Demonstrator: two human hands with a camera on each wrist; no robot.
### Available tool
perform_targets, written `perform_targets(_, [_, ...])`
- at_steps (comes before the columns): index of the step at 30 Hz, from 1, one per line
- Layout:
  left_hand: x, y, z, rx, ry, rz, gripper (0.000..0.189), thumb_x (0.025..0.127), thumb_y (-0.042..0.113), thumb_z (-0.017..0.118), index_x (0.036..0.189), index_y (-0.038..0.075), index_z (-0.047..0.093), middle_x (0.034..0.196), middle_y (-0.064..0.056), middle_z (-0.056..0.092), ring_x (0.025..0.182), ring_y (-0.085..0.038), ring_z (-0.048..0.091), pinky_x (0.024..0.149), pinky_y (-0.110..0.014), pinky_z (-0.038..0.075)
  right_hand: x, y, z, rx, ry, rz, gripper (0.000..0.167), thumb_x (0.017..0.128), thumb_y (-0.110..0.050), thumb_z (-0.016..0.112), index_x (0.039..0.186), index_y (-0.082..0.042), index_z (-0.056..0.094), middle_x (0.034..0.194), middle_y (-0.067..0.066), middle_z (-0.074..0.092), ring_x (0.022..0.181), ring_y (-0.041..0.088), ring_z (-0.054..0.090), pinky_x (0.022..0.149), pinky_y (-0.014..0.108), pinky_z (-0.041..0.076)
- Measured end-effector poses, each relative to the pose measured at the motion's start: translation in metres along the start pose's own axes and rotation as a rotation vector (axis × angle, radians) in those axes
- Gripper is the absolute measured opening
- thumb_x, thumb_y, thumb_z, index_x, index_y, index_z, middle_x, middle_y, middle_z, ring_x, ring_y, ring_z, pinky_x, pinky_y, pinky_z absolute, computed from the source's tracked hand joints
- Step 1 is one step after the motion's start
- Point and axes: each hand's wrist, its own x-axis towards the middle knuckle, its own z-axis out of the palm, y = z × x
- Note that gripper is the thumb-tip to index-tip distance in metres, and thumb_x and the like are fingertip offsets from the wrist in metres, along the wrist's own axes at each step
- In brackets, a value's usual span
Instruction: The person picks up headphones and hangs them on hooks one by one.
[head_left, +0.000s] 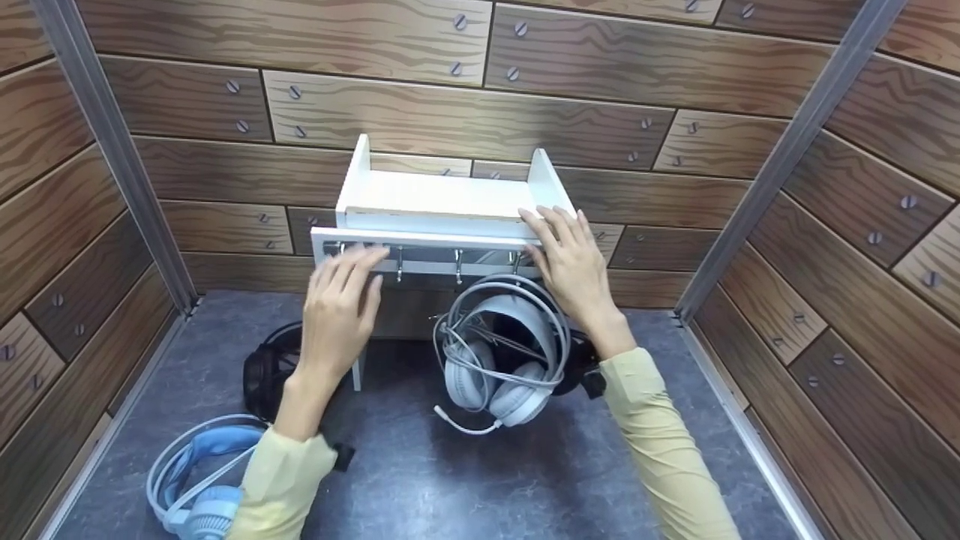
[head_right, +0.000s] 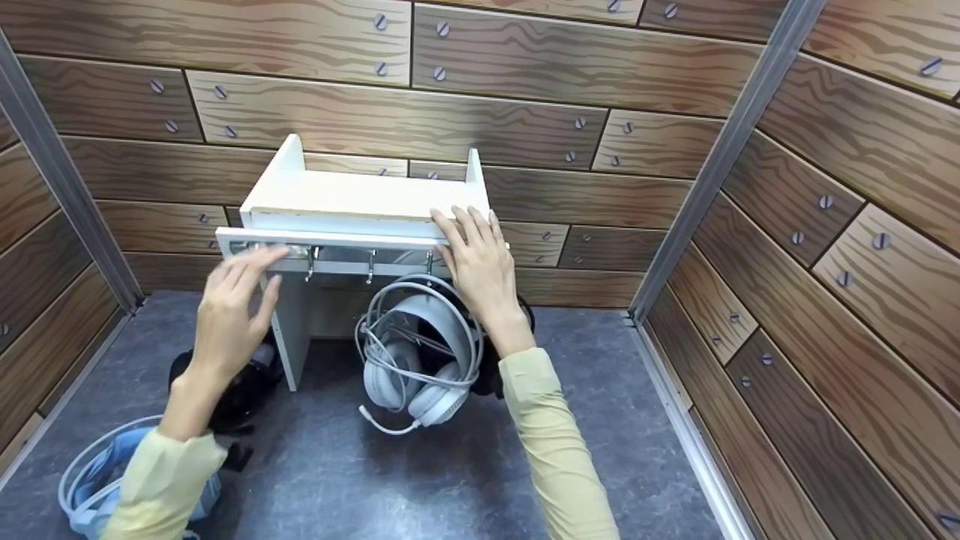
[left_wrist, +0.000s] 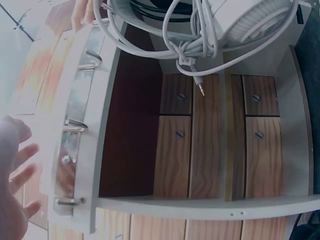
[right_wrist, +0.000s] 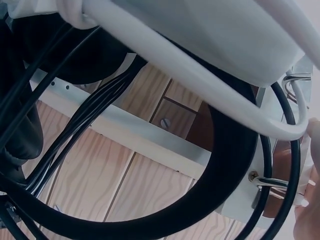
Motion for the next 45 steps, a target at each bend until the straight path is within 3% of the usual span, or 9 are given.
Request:
perform_targets(4, [-0.019,0.003,-0.013,-0.001,-0.063,-0.015,0.025,0.099,0.013,0.064,0.122,0.014,0.072,0.113,-0.002,0.075,0.098,-0.025,0.07,0.089,-0.043,0.055,0.0,0.001,-0.001,0.002,0.005,0.003,0.044,0.106,-0.032,0.05,0.149,-0.021,0.05,0.144,0.012,0.054,0.138,0.033,0.044,0.122,0.053,0.024])
perform_targets(8, [-0.04,0.001,-0.025,0.035,-0.105,-0.051,0.019,0.099,0.017,0.065,0.116,0.018,0.075,0.106,0.004,0.076,0.084,-0.02,0.073,0.066,-0.039,0.057,-0.001,0.001,-0.001,-0.002,-0.001,0.005,0.044,0.107,-0.033,0.049,0.149,-0.022,0.05,0.143,0.012,0.054,0.138,0.032,0.045,0.122,0.051,0.023])
perform_targets(13, [-0.066,-0.006,-0.04,0.044,-0.094,-0.106,0.016,0.097,0.019,0.069,0.112,0.021,0.077,0.103,0.007,0.077,0.083,-0.016,0.073,0.06,-0.038,0.055,-0.001,0.003,-0.001,-0.002,-0.01,0.01,0.044,0.107,-0.034,0.049,0.149,-0.022,0.049,0.143,0.011,0.054,0.138,0.032,0.044,0.122,0.051,0.024])
perform_targets(22, [-0.112,-0.023,-0.058,0.091,-0.028,-0.225,0.018,0.091,0.012,0.076,0.107,0.02,0.078,0.101,0.005,0.077,0.082,-0.023,0.075,0.059,-0.043,0.054,-0.003,0.006,-0.003,0.006,0.004,0.014,0.044,0.107,-0.033,0.049,0.149,-0.022,0.05,0.142,0.012,0.055,0.138,0.033,0.045,0.121,0.053,0.025])
perform_targets(25, [-0.126,-0.032,-0.068,0.127,-0.024,-0.303,0.017,0.093,0.011,0.073,0.108,0.018,0.078,0.101,0.0,0.077,0.082,-0.027,0.075,0.058,-0.047,0.052,-0.003,0.006,-0.003,0.007,0.003,0.014,0.044,0.107,-0.034,0.049,0.149,-0.022,0.05,0.142,0.012,0.055,0.138,0.033,0.045,0.121,0.053,0.025])
perform_targets(32, [-0.162,-0.052,-0.098,0.23,-0.071,-0.554,0.02,0.096,0.013,0.068,0.116,0.012,0.074,0.106,-0.011,0.076,0.084,-0.034,0.071,0.063,-0.052,0.051,-0.004,0.005,-0.003,0.01,-0.003,0.02,0.044,0.106,-0.035,0.05,0.149,-0.023,0.05,0.141,0.012,0.055,0.138,0.033,0.045,0.122,0.051,0.023])
perform_targets(37, [-0.188,-0.062,-0.116,0.268,-0.121,-0.721,0.026,0.099,0.014,0.064,0.124,0.011,0.069,0.117,-0.018,0.071,0.097,-0.043,0.066,0.071,-0.058,0.048,-0.003,0.005,-0.002,0.008,-0.004,0.014,0.044,0.107,-0.036,0.049,0.149,-0.023,0.05,0.141,0.012,0.054,0.138,0.033,0.045,0.122,0.051,0.023])
perform_targets(42, [-0.207,-0.072,-0.129,0.296,-0.105,-0.862,0.036,0.1,0.016,0.06,0.135,0.008,0.058,0.125,-0.024,0.064,0.107,-0.048,0.06,0.081,-0.062,0.045,-0.003,0.004,-0.002,0.01,0.014,0.008,0.044,0.106,-0.035,0.051,0.148,-0.022,0.051,0.14,0.012,0.055,0.137,0.033,0.046,0.12,0.053,0.026])
perform_targets(45, [-0.218,-0.079,-0.138,0.32,-0.127,-0.986,0.042,0.102,0.02,0.055,0.141,0.005,0.05,0.132,-0.027,0.058,0.112,-0.053,0.054,0.087,-0.064,0.042,-0.003,0.003,-0.002,0.015,0.006,0.011,0.044,0.106,-0.035,0.05,0.148,-0.023,0.05,0.14,0.012,0.055,0.138,0.033,0.045,0.122,0.051,0.024])
